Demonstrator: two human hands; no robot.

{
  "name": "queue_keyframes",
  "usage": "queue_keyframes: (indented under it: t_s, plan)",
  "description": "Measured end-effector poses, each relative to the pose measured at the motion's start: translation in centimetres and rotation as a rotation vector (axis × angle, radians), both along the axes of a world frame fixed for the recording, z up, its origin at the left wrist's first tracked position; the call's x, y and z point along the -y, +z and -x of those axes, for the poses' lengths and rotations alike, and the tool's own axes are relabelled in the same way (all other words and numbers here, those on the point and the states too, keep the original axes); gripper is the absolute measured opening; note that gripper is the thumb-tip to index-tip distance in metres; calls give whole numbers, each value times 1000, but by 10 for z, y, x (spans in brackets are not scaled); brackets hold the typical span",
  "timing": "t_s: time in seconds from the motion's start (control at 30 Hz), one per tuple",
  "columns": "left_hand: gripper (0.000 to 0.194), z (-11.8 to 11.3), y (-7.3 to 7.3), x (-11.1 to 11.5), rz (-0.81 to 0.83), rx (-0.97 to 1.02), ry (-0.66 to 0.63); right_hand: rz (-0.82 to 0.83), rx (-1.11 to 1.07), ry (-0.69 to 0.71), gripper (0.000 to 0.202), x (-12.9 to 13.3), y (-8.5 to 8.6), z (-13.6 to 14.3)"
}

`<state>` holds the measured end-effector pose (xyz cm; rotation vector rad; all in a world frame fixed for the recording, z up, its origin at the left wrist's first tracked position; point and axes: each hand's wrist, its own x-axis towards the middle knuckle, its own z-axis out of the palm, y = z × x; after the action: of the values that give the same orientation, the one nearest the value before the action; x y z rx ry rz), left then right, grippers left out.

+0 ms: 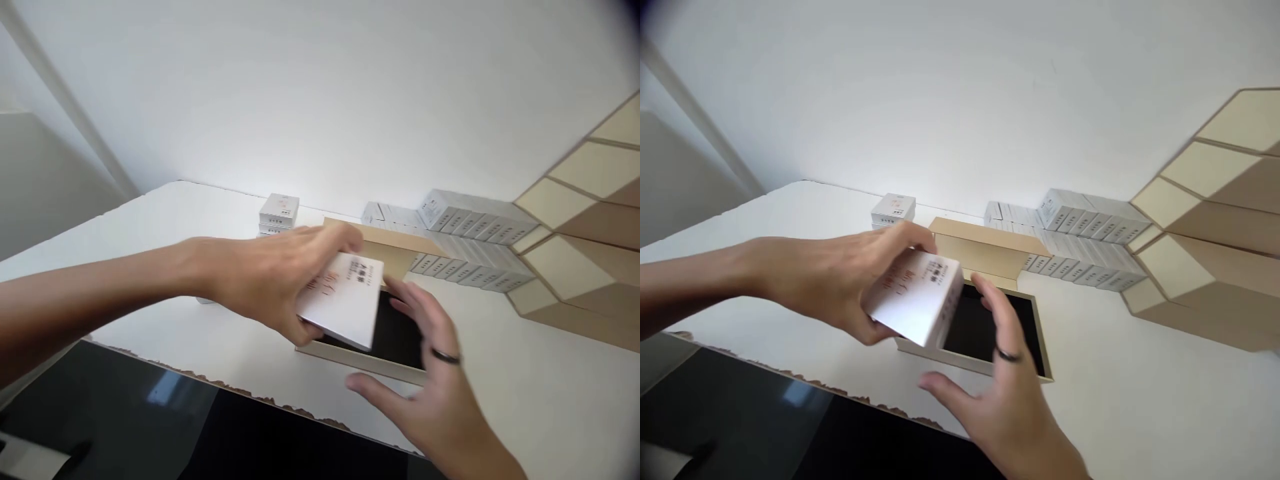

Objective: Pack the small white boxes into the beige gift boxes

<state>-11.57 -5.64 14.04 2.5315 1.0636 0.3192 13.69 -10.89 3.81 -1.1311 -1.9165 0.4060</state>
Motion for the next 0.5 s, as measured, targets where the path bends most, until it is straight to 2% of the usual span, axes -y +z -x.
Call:
queue_keyframes:
  t_s: [0.07,0.1,0.17,0.23,0.3,0.4,0.5]
  plan:
    - [82,-24,0,-2,-11,29,-121,35,-60,5,108,-6,-1,9]
    - [83,-31,-1,-3,-19,36,-151,36,-81,-4,107,-8,-3,7]
    - [84,-38,-4,-6,-38,35,-157,11,-94,-47,101,-11,-6,-9]
    - [83,-38,-12,-9,-59,20,-117,-34,-98,-124,104,-9,-9,-33]
    - [80,-34,-25,-12,-74,2,-85,-50,-136,-241,106,-7,-8,-58]
    - [70,-32,-50,-16,-45,-21,-66,-31,-208,-371,92,-3,-3,-83]
    - [39,-33,-71,-21,33,-135,-85,-73,-173,-322,84,-2,-1,-88]
